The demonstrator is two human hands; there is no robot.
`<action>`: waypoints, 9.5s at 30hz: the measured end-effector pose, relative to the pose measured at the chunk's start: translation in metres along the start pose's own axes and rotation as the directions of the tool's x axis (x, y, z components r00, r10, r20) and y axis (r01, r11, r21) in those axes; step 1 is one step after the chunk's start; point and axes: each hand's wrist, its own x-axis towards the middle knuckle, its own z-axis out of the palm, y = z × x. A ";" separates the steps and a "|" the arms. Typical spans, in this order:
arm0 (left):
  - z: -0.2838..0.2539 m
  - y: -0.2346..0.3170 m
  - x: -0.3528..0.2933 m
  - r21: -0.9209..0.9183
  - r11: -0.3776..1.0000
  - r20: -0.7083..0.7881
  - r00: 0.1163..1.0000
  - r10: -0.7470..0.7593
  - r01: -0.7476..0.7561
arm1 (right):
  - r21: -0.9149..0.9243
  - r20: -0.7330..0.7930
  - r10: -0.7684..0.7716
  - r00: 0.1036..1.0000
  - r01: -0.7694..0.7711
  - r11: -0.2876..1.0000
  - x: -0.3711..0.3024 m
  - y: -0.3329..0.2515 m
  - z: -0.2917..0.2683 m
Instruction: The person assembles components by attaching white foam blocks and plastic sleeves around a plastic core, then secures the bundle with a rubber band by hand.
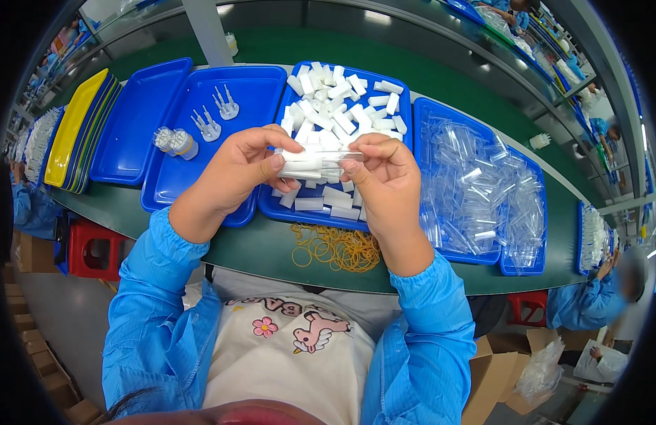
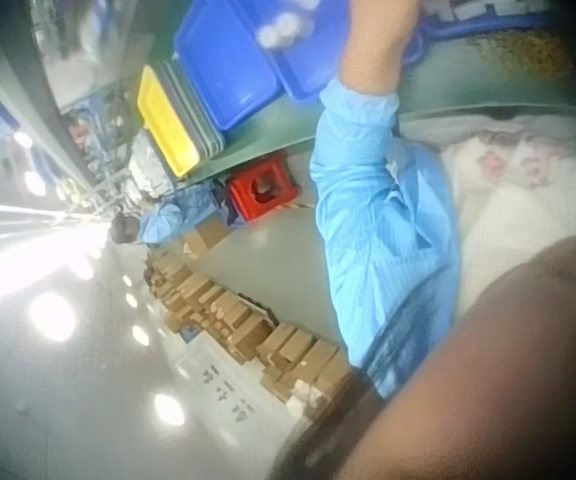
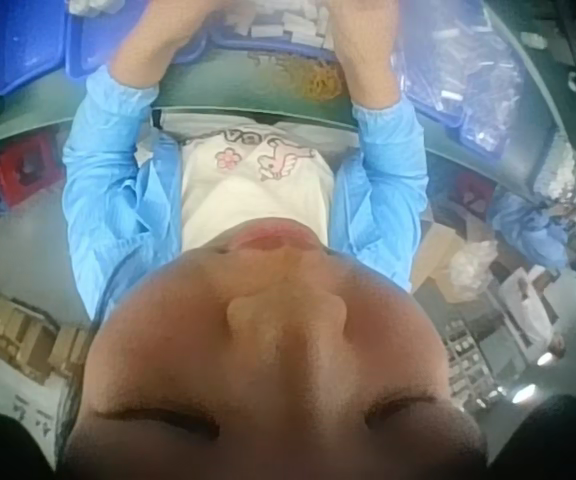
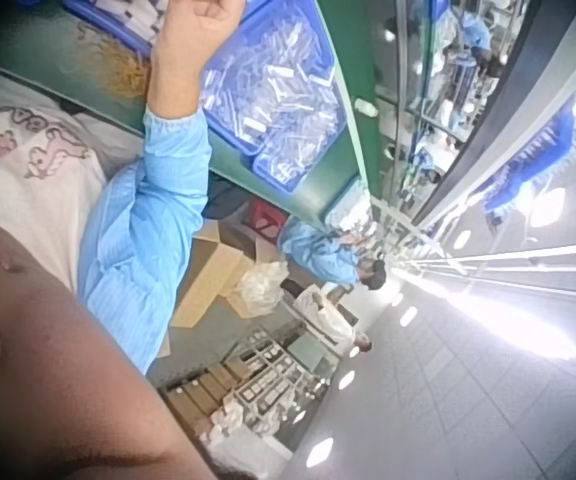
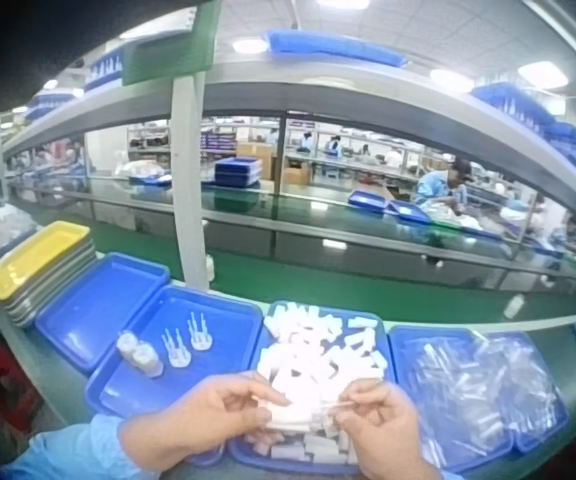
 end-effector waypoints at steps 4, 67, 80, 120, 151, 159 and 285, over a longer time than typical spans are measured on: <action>0.001 -0.002 0.001 -0.028 0.999 0.002 0.999 0.037 -0.037 | -0.029 0.015 -0.020 1.000 0.020 0.999 -0.001 0.002 -0.004; 0.013 -0.025 -0.003 0.829 0.399 0.183 0.865 0.468 -0.391 | -0.640 0.768 0.315 0.558 0.648 0.413 0.153 0.024 0.239; 0.017 -0.022 -0.010 0.726 0.337 0.413 0.773 0.482 -0.599 | -0.919 0.035 0.237 0.971 0.124 -0.373 0.292 0.048 -0.005; 0.012 -0.026 -0.005 -0.178 0.971 -0.102 0.984 0.146 -0.163 | -0.632 0.202 -0.246 0.948 0.318 0.707 -0.002 -0.030 0.009; 0.019 -0.024 -0.005 -0.179 0.964 0.007 0.980 0.199 -0.194 | 0.016 0.061 0.028 0.998 -0.029 0.999 -0.011 0.005 0.024; 0.021 -0.024 -0.006 -0.081 0.990 -0.160 0.982 0.101 -0.115 | -0.157 -0.014 -0.028 0.999 0.026 0.987 -0.007 -0.002 0.020; 0.004 -0.023 -0.010 -0.281 0.960 0.061 0.998 0.014 0.004 | -0.504 0.715 -0.356 0.601 0.797 0.334 -0.010 -0.041 0.019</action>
